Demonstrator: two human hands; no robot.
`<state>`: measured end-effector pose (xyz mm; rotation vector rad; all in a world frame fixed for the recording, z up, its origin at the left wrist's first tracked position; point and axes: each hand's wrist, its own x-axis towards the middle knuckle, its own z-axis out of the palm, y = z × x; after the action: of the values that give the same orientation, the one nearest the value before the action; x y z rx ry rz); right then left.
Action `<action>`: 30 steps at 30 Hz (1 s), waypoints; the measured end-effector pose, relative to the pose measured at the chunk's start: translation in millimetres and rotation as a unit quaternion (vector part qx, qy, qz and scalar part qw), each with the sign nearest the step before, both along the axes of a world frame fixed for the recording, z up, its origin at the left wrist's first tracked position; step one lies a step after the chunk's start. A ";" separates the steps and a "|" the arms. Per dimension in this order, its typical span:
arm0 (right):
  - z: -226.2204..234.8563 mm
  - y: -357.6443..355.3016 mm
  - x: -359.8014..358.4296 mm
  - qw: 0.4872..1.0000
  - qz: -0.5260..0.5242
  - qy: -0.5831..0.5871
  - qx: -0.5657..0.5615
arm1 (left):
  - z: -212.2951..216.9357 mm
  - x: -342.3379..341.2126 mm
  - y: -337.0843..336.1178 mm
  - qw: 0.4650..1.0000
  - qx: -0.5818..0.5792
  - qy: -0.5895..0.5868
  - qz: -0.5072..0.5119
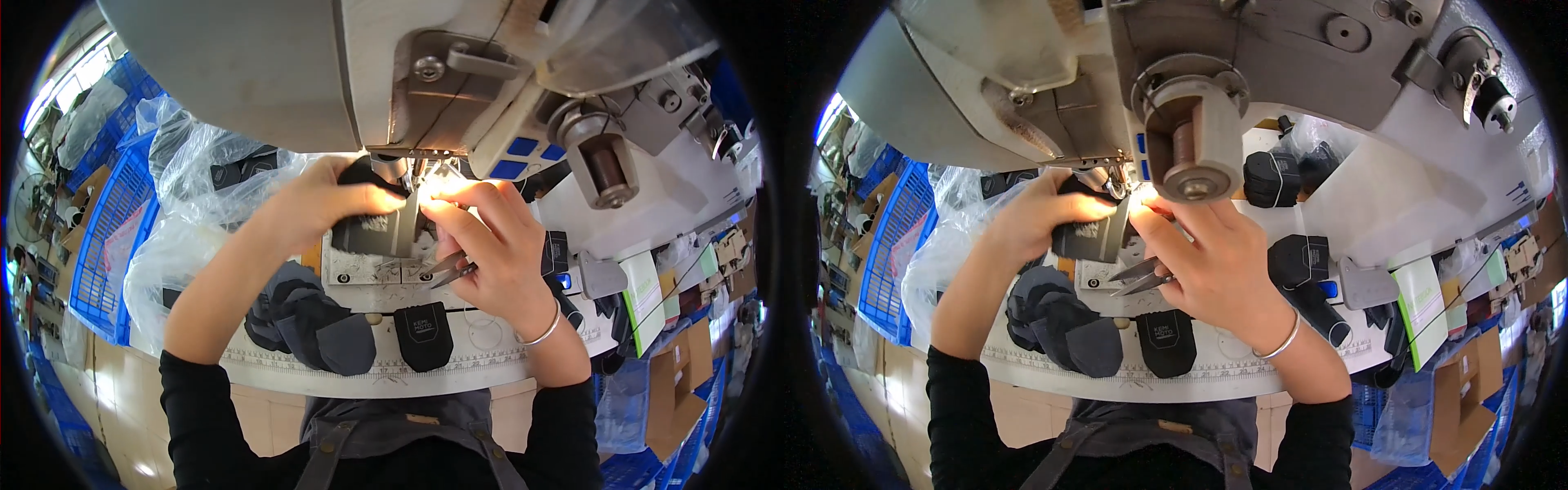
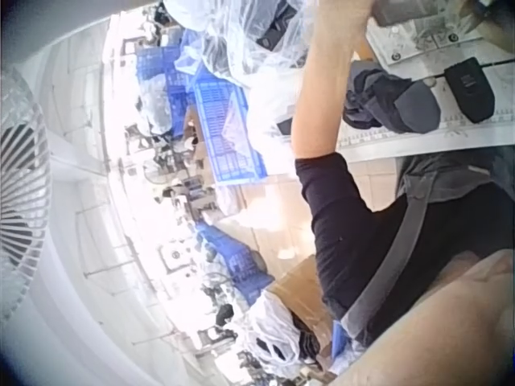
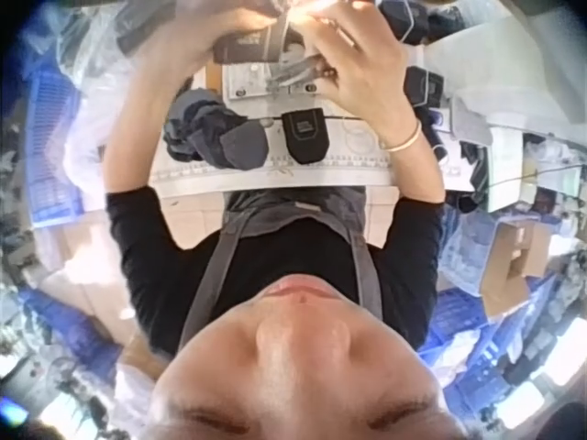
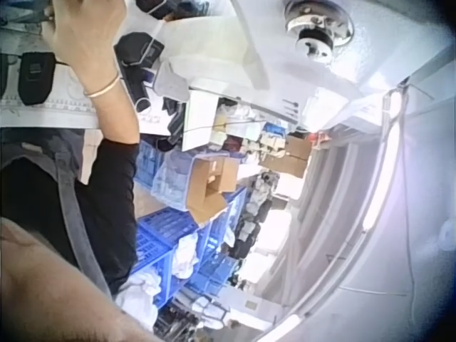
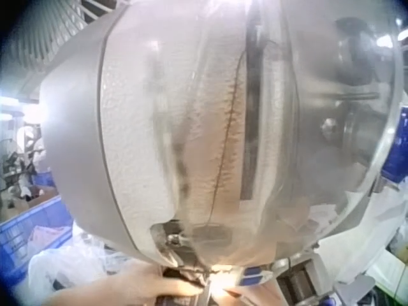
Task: Stitching a brand label onto a piece of footwear using an industrial sewing machine.
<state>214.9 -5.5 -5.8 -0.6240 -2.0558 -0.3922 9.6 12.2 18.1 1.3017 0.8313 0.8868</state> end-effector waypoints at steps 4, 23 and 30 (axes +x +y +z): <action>-1.0 2.5 -1.2 1.000 0.018 0.009 -0.005 | -6.0 1.2 -1.9 0.999 0.029 -0.027 -0.002; 6.6 4.7 5.0 0.991 0.125 0.046 -0.028 | 5.6 -0.8 -20.6 0.998 -0.040 0.041 0.014; -6.7 9.0 -1.3 0.991 0.080 -0.014 0.109 | 4.3 -1.4 -19.0 0.998 -0.061 0.005 -0.009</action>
<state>213.6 3.5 -12.5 -0.3217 -2.0367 -0.5254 8.3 -6.8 22.4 1.2061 0.8683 0.8033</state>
